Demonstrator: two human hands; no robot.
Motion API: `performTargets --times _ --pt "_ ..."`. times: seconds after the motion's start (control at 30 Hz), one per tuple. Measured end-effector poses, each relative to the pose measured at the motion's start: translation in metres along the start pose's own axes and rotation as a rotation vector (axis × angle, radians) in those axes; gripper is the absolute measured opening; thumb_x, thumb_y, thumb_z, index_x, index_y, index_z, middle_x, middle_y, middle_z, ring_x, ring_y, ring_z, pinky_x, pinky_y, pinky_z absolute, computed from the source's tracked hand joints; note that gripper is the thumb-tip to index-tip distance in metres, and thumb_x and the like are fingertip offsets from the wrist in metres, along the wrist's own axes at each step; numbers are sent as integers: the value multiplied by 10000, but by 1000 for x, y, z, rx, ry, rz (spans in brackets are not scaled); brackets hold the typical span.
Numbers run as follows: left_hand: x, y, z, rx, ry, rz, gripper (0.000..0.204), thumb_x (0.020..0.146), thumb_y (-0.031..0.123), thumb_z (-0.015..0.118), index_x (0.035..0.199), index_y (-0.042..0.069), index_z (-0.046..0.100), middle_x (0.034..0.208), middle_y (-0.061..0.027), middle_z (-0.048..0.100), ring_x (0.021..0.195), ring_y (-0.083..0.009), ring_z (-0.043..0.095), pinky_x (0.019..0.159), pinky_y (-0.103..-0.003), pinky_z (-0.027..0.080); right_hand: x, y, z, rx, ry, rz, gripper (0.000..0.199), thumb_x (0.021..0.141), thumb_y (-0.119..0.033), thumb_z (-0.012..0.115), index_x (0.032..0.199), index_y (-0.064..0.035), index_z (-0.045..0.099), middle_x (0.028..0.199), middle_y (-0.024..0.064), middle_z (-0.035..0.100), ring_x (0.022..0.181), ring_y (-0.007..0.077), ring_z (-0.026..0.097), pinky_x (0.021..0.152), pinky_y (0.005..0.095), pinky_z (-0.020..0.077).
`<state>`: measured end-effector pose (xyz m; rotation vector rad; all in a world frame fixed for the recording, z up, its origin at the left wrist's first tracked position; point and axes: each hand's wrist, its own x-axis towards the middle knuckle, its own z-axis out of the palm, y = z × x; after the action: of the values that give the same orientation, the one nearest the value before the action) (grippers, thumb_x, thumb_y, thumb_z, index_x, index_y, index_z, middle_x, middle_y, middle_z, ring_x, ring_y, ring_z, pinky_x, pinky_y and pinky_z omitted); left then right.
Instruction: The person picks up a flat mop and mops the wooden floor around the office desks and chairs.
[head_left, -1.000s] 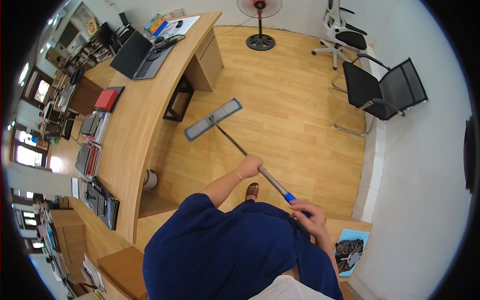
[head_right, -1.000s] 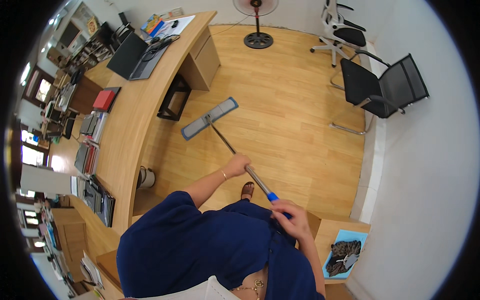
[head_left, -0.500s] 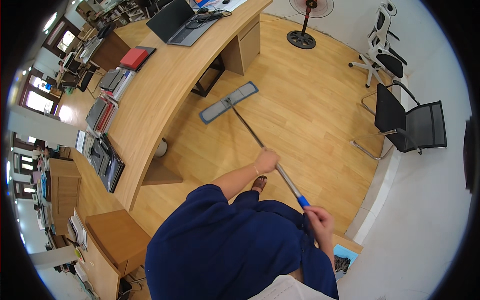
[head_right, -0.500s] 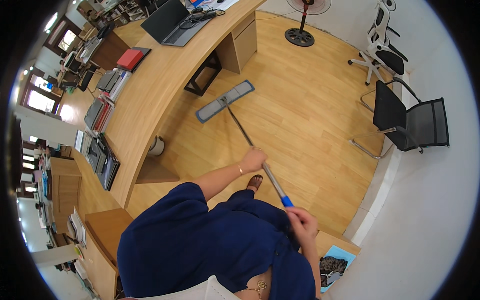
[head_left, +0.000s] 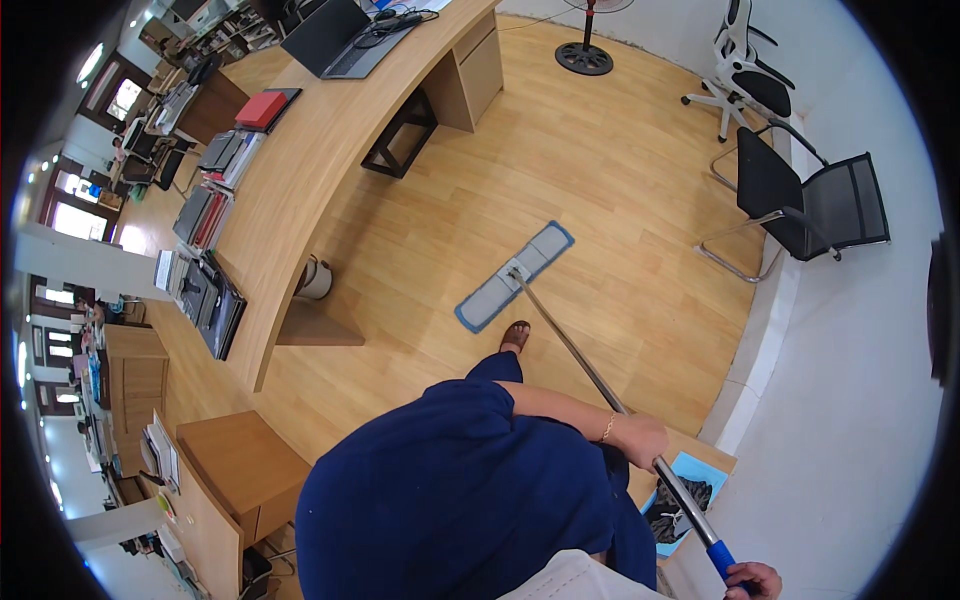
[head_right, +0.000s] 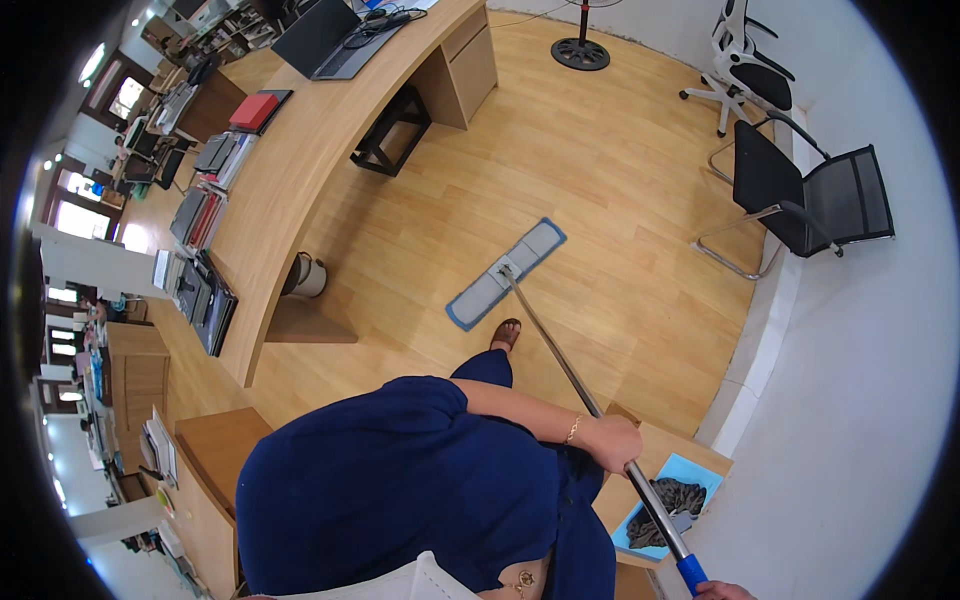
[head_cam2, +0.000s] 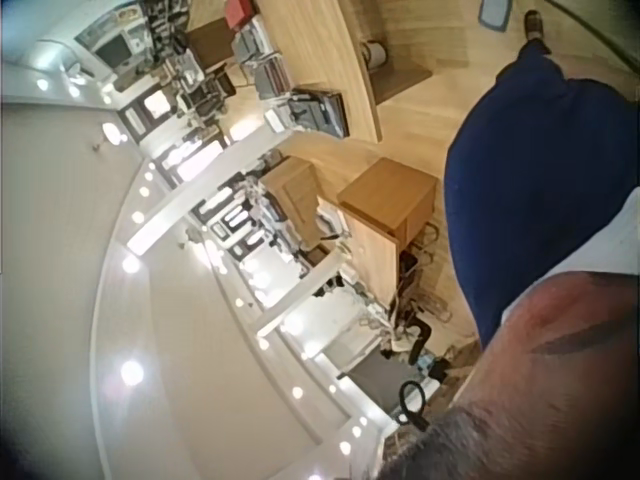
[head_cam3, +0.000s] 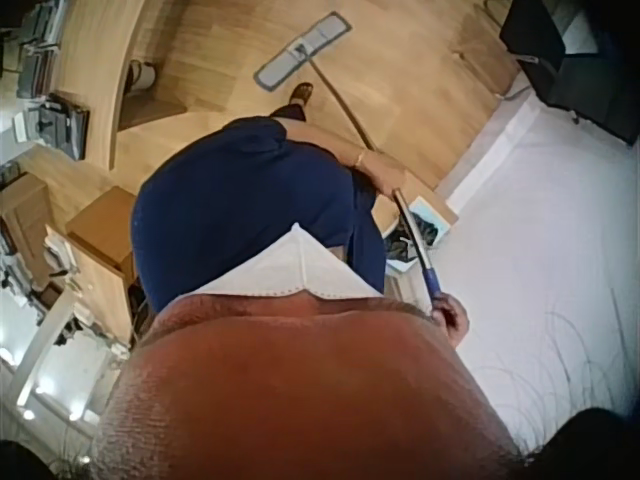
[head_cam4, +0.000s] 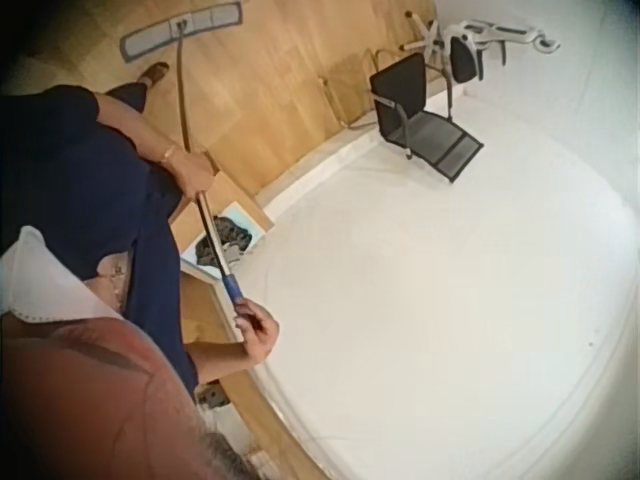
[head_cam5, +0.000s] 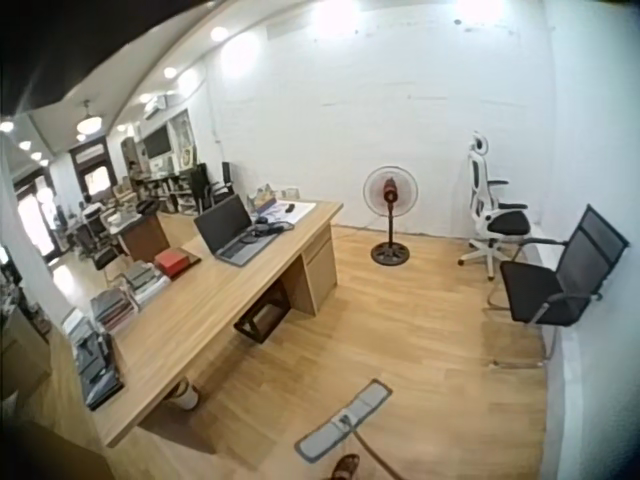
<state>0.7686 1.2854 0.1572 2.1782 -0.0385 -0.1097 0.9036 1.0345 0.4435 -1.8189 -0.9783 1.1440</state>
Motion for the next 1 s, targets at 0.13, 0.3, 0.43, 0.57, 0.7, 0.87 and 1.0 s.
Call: performTargets --times 0.13,0.3,0.43,0.57,0.7,0.87,1.0 --pt "-4 -16 20 70 -104 -26 308 691 374 664 672 67 672 673 -172 627 661 -367 605 582 -453 477 16 10 26 100 -19 -71 437 838 -135 616 1227 34 509 1130 160 596 915 180 592 815 290 476" --pt "-65 -54 -15 113 -317 -190 288 695 346 680 701 59 687 693 -178 634 682 -356 615 599 -447 480 53 51 83 157 29 230 576 714 -22 662 1266 6 499 970 162 653 822 181 628 706 263 509" --pt "-124 -145 -11 208 -276 -367 288 690 348 673 761 70 705 753 -170 657 724 -346 622 662 -429 496 124 62 141 -19 -106 383 533 759 -60 669 1266 -8 511 892 99 664 707 127 620 560 225 482" --pt "-206 -187 -67 318 -194 -612 250 667 335 704 813 133 719 804 -127 676 795 -287 645 690 -431 496 200 47 223 -51 -350 331 399 872 -119 562 1266 -61 532 750 41 630 522 81 553 403 212 397" --pt "-307 -250 -99 440 32 -861 147 680 278 693 757 153 698 801 -97 667 843 -282 632 701 -448 478 267 16 331 -48 -441 370 392 910 -146 520 1302 -136 514 705 17 577 494 88 534 413 234 415" --pt "-414 -295 -119 482 548 -1124 160 755 113 574 902 142 629 1002 -92 620 999 -285 559 772 -469 466 350 8 474 170 -510 436 409 929 -193 487 1334 -138 471 778 7 532 473 103 503 372 238 383" --pt "-464 -312 -123 215 747 -1248 263 781 141 580 1042 172 592 1251 -72 495 1126 -303 495 841 -495 455 386 0 555 62 -579 377 435 936 -173 463 1367 -132 420 813 31 549 467 110 504 367 252 386"
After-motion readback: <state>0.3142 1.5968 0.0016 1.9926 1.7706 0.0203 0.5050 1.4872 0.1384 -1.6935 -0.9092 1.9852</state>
